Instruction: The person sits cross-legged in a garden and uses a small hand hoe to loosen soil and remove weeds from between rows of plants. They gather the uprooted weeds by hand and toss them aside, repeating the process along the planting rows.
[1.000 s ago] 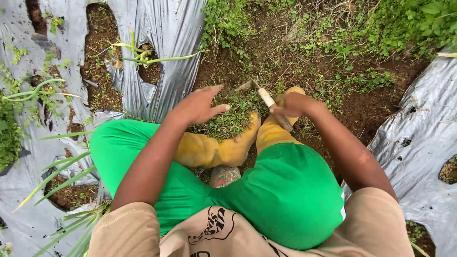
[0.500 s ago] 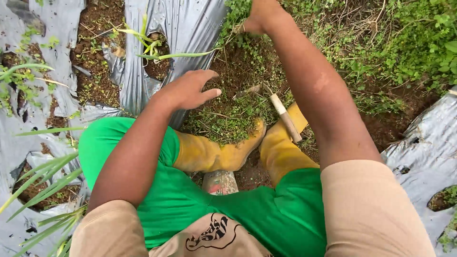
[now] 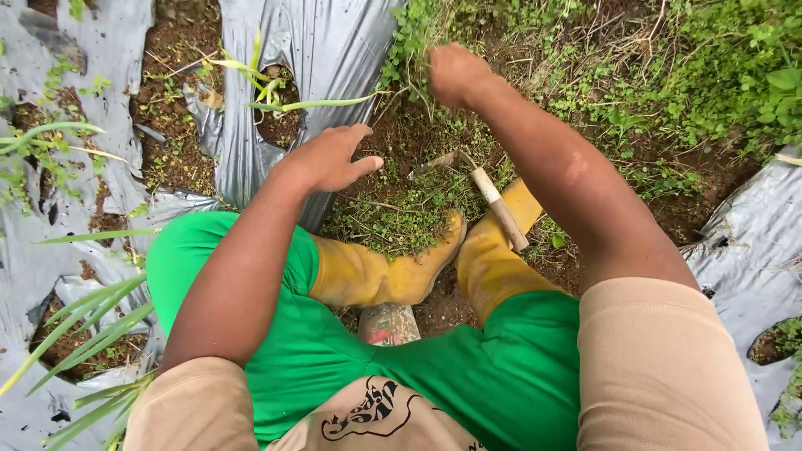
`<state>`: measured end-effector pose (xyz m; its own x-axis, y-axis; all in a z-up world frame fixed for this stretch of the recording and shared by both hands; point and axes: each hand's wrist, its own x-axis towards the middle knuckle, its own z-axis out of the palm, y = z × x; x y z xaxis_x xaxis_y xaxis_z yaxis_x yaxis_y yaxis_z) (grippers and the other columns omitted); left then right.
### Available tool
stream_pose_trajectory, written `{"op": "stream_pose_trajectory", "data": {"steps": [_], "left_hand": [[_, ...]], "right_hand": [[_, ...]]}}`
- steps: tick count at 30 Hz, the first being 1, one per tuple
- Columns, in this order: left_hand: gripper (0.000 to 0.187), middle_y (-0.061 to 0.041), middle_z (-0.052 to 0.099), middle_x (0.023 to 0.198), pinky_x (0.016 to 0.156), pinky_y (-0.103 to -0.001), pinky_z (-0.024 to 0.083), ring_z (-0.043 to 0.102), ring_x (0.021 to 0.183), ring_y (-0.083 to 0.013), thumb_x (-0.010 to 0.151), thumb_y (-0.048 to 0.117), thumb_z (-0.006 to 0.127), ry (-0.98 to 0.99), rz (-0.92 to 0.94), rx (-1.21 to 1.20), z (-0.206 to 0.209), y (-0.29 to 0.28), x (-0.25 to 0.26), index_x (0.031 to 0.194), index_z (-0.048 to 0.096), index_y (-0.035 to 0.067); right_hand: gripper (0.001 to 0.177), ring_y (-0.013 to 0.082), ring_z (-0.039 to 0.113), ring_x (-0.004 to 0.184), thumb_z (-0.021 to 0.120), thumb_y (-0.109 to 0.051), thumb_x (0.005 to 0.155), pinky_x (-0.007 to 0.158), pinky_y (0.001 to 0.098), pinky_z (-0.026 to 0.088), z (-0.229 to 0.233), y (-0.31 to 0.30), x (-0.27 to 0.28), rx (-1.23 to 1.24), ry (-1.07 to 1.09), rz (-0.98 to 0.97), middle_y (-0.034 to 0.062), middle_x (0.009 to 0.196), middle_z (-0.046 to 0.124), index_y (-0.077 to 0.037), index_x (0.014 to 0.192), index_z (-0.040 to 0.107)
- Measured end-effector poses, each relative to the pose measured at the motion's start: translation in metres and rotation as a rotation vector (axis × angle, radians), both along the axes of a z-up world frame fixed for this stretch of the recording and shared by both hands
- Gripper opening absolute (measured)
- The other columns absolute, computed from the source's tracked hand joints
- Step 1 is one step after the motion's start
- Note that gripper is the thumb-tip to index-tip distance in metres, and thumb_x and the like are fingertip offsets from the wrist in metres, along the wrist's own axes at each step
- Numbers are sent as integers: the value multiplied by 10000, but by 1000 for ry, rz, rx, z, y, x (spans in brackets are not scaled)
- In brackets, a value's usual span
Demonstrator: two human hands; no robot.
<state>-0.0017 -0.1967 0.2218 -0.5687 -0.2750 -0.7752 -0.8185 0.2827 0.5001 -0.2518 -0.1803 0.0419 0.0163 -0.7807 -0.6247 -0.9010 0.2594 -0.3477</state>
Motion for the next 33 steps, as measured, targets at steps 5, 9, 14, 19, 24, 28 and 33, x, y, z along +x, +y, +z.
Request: {"op": "stream_pose_trajectory", "data": {"steps": [5,9,14,19,24,28,33], "left_hand": [[606,-305,472,1507,1137,-641,407,477,1395,-442,1056,359,517,4,9,-26,14,-1,-4,1530,387,4],[606,-311,462,1522,1147,-627,403,447,1422,-462,1061,335,513,-7,-30,-10,9,2,-6,1533,375,-19],[628,-299,481,1513,1143,-634,399,434,1427,-482,1061,393,512,-9,-47,-38,-15,1,1,1535,386,2],[624,-290,497,1507,1150,-620,394,440,1427,-476,1056,417,505,-3,-33,-28,-20,-1,4,1537,401,33],[635,-287,521,1482,1146,-625,398,465,1407,-468,1051,446,506,-11,-13,-23,-21,0,3,1534,411,45],[619,-247,593,1421,1126,-614,426,508,1381,-448,1049,443,510,-19,-14,-43,-25,-1,6,1535,426,70],[620,-255,599,1414,1125,-615,426,512,1375,-456,1047,447,502,-12,-13,-40,-22,-1,5,1531,430,66]], "right_hand": [[369,387,708,1119,481,-172,1041,1017,498,557,47,17,-6,166,25,127,241,1125,719,53,1257,678],[773,462,489,1378,530,-532,1030,1160,615,385,105,6,-1,130,-375,-324,338,1434,510,64,1502,389],[1035,434,504,1365,607,-673,978,1104,557,457,90,-15,29,62,-623,-730,344,1478,434,101,1549,222],[1069,472,365,1478,300,-752,1008,1198,594,382,127,-12,61,-35,-597,-811,366,1609,264,112,1593,69],[673,315,693,948,432,-327,1097,786,465,585,-21,-29,18,-120,-635,-776,328,1301,558,101,1563,202],[346,347,640,690,524,-207,1000,630,486,480,-87,-29,-23,-306,-512,-497,261,791,638,106,987,671],[258,330,555,573,554,-177,913,579,509,439,-68,-39,-27,-314,-439,-431,216,661,584,25,782,647]]}}
